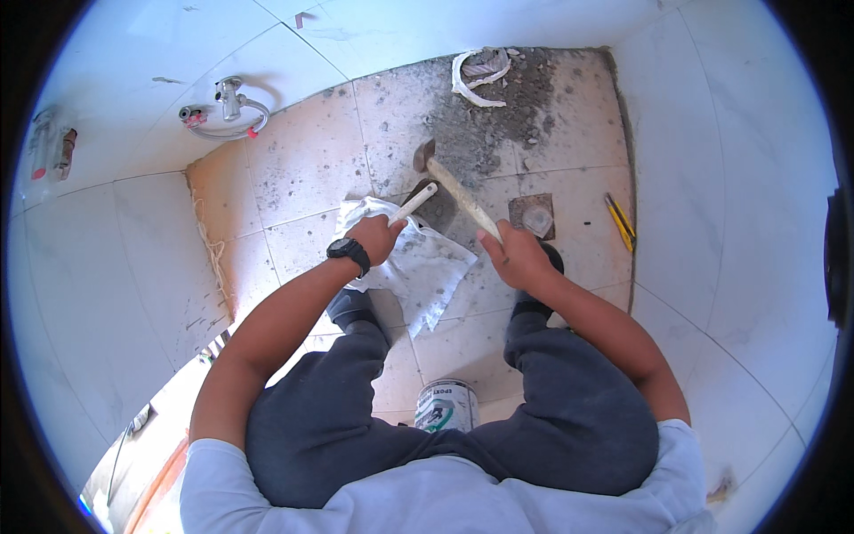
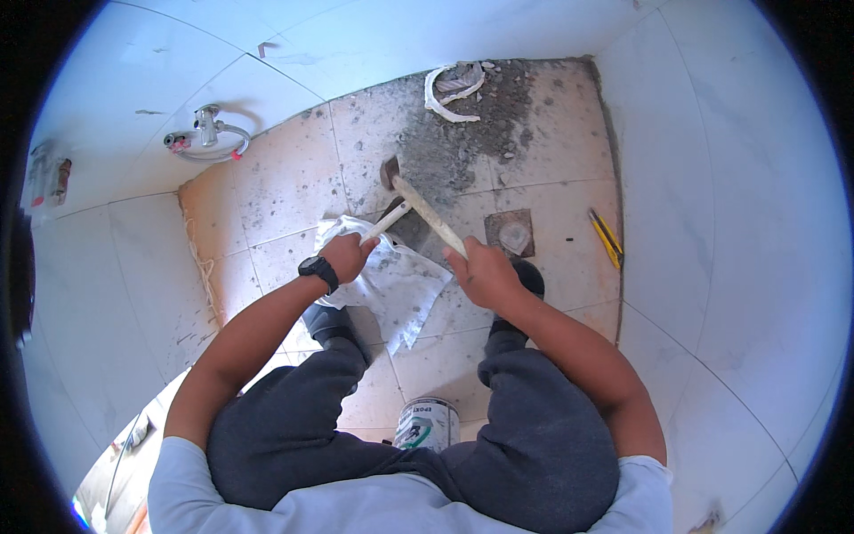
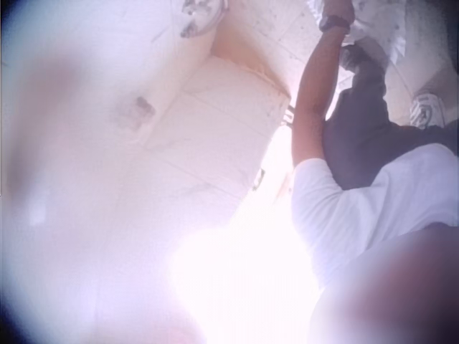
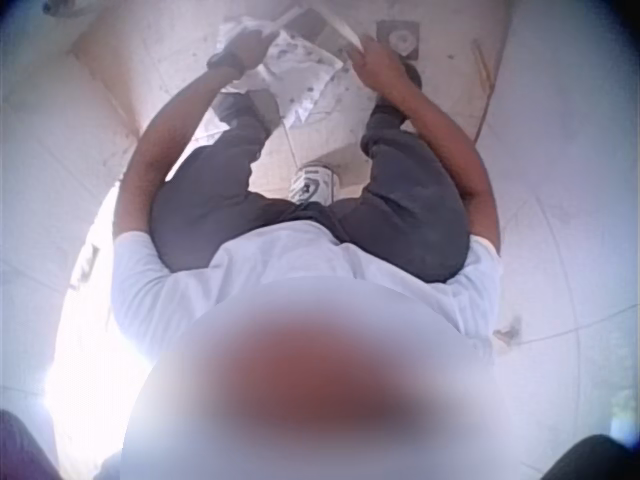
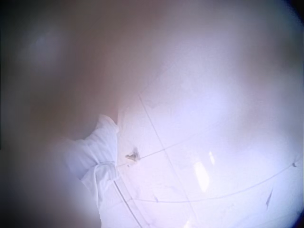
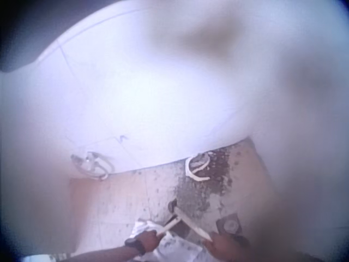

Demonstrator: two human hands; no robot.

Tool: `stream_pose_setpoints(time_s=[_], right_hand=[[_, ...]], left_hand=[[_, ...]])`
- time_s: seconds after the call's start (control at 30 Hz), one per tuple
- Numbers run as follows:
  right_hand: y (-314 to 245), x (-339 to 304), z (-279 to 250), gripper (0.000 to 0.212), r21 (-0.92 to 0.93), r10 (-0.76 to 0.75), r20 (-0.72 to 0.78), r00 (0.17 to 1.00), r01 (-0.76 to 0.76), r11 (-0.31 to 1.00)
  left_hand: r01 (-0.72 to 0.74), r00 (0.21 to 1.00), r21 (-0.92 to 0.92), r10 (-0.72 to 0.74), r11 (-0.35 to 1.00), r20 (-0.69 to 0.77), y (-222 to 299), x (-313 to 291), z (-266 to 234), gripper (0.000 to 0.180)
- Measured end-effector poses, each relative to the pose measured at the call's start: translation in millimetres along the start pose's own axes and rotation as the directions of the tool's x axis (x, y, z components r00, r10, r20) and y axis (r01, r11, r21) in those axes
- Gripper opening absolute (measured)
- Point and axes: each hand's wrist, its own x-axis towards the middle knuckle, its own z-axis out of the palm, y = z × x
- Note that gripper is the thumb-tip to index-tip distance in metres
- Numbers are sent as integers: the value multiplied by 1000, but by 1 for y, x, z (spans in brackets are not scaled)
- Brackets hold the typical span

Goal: The person uses a hammer and chisel to break and remove floor tiles. They repeatedly strike the chisel with the hammer to chip away at the tiles and underlying material, creating debris on the floor.

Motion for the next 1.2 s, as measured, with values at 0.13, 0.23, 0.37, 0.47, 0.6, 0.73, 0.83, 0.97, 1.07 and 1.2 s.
stream_pose_setpoints(time_s=[0.13, 0.23, 0.37, 0.47, 0.6, 0.73, 0.83, 0.97, 1.07, 1.2], right_hand=[[2, -1, 0, 44, -36, 4, -12, 1000, -5, 999], [7, 1, -2, 44, -41, 3, 23, 1000, -2, 999], [9, 0, -2, 46, -2, -10, -31, 999, 10, 1000], [7, -2, -1, 46, 70, 47, 47, 998, -50, 996], [7, 2, -5, 46, -22, 7, 33, 999, -7, 1000], [7, 3, -4, 47, 38, 14, -31, 999, -12, 999], [8, 2, -1, 47, -5, 29, 18, 999, -29, 1000], [10, 2, -3, 47, -25, 5, -11, 1000, -6, 1000], [11, 2, -3, 48, 83, 18, -75, 997, -11, 996], [12, 1, 0, 49, 69, 83, 16, 996, -84, 994]], left_hand=[[3, 1000, 5, -3, 1000, -8, 0, 1, -3, 71], [-8, 1000, 43, 8, 999, 11, 1, 2, -6, 71], [-7, 999, 24, 7, 1000, 34, 1, 4, -9, 72], [-23, 999, 32, 22, 999, 28, 0, 5, -8, 73], [-48, 999, 72, 47, 996, 21, -1, 10, -9, 73], [-20, 997, 65, 16, 998, 70, 1, 10, -13, 73], [-3, 996, 96, -5, 995, 85, 7, 8, -19, 70], [-18, 995, 127, 5, 992, 104, 14, 8, -27, 69], [-5, 990, 126, -12, 992, 137, 16, 10, -30, 69], [-11, 992, 145, -7, 989, 126, 17, 10, -32, 70]])
